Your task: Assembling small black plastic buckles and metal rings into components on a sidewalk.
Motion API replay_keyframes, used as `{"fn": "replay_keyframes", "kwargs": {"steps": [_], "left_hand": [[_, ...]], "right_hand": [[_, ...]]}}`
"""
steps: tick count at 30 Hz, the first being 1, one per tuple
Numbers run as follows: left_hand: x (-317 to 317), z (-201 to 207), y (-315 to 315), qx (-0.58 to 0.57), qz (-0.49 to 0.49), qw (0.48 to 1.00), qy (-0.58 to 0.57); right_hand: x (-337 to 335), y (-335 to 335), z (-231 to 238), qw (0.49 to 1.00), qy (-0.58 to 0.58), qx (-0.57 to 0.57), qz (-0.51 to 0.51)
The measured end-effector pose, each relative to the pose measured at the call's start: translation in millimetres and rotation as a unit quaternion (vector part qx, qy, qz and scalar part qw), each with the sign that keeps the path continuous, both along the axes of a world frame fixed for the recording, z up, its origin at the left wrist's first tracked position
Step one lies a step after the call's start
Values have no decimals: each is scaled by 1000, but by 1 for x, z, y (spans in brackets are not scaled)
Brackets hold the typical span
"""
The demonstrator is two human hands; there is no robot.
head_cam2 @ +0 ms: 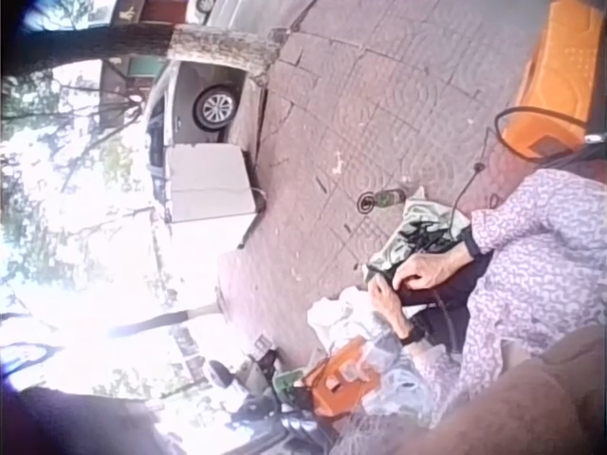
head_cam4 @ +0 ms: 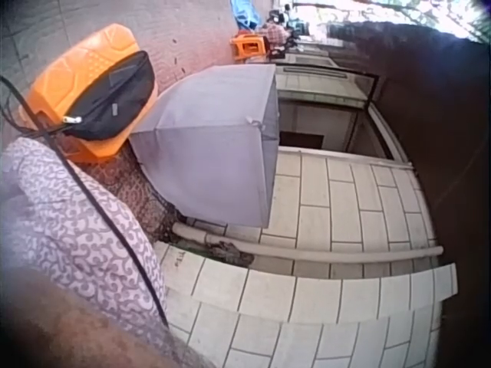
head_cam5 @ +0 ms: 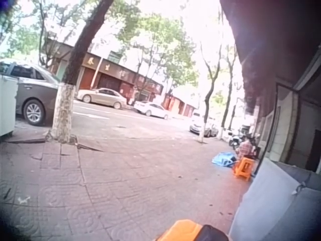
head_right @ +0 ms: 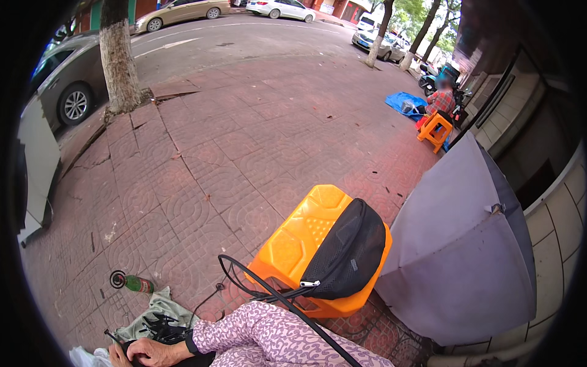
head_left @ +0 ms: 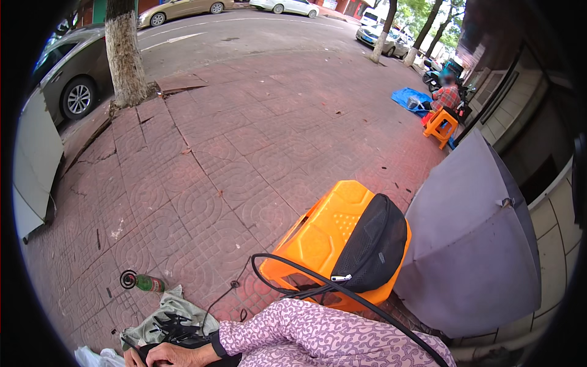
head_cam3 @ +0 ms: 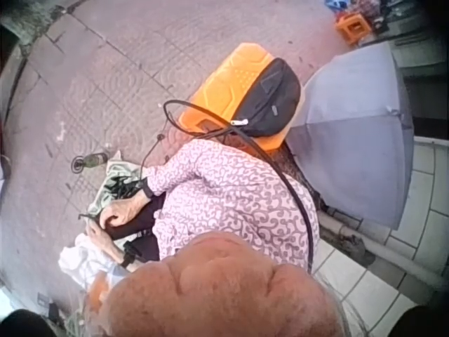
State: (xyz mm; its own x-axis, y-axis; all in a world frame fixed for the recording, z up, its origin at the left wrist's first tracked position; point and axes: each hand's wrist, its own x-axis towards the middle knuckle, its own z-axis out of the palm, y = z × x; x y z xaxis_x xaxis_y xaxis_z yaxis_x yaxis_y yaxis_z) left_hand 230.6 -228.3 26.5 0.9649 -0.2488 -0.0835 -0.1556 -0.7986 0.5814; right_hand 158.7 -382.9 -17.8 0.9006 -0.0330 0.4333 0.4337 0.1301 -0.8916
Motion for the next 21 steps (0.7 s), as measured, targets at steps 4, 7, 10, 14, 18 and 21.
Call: {"fn": "replay_keyframes", "kwargs": {"steps": [4,7,10,14,18,21], "left_hand": [[3,-3,-1,0,-17,1000,-12],[4,-5,1,15,-19,1000,-8],[2,-4,1,-1,-26,999,-25],[4,-8,5,8,-26,999,-25],[4,-6,2,8,-15,1000,-9],[6,-13,8,4,-26,999,-34]], "right_hand": [[0,-2,-1,1000,2,-1,-4],[-1,-2,0,1000,12,-4,3],[0,-2,0,1000,19,-5,7],[0,-2,0,1000,13,-11,3],[1,-2,-2,1000,15,-20,-2],[0,-3,1,1000,22,-19,7]]}}
